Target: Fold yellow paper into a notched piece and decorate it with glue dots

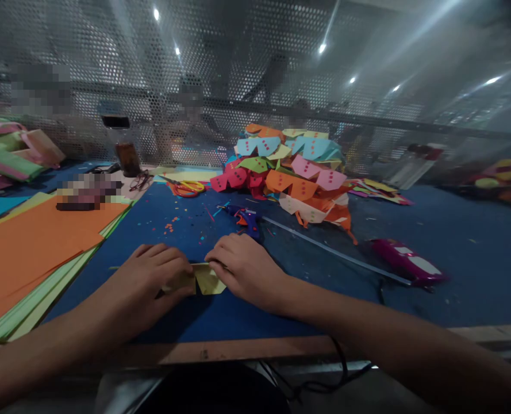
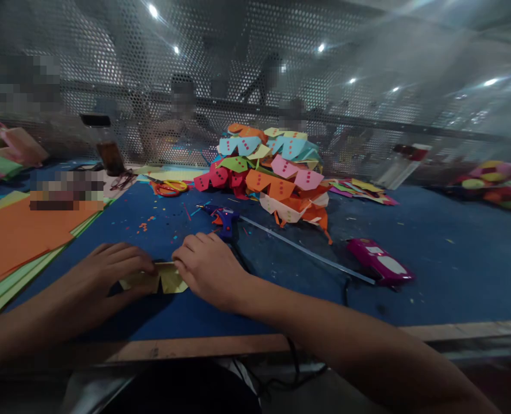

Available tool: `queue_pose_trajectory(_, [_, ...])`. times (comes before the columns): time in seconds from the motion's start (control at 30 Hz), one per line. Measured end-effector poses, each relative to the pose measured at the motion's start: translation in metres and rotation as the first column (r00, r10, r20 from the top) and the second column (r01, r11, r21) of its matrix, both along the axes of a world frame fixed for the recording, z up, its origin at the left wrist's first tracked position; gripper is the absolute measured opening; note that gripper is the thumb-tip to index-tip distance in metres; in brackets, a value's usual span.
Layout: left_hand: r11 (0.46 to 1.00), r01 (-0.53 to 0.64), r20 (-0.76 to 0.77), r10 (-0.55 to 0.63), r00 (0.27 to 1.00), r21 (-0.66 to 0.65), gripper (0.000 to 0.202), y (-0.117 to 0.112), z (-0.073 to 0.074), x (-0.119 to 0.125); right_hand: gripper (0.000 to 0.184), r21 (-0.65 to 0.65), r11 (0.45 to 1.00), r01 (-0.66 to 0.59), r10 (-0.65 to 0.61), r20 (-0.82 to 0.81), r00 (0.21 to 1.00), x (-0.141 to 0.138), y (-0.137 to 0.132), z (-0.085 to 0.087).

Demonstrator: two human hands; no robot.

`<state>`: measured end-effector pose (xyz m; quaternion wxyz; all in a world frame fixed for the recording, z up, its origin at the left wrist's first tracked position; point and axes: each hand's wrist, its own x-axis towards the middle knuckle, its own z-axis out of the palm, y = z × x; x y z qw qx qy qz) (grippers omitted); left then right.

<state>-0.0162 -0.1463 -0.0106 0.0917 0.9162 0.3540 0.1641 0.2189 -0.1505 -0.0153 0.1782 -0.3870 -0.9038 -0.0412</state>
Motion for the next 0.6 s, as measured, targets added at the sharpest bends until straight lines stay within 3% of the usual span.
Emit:
queue_pose_trajectory(0.23, [0.994,-0.027,0.031,0.024,0.999,0.102,0.01,-0.013,-0.014,-0.01,0.014,-0.076,0.997,0.024,-0.023,0.016,1.0,0.0,-0.008,0.009])
queue_pose_trajectory(0.47, [0.942,0.049,0.063,-0.073,0.995,0.331,0.018,-0.025,-0.016,-0.005,0.019,-0.09,0.995,0.035,-0.032,0.034,0.999,-0.002,-0.008,0.01])
queue_pose_trajectory(0.6, [0.925,-0.004,0.058,-0.019,0.998,0.38,0.021,-0.032,-0.018,0.0,0.016,-0.089,0.996,0.01,-0.01,0.006,1.0,-0.002,-0.007,0.008])
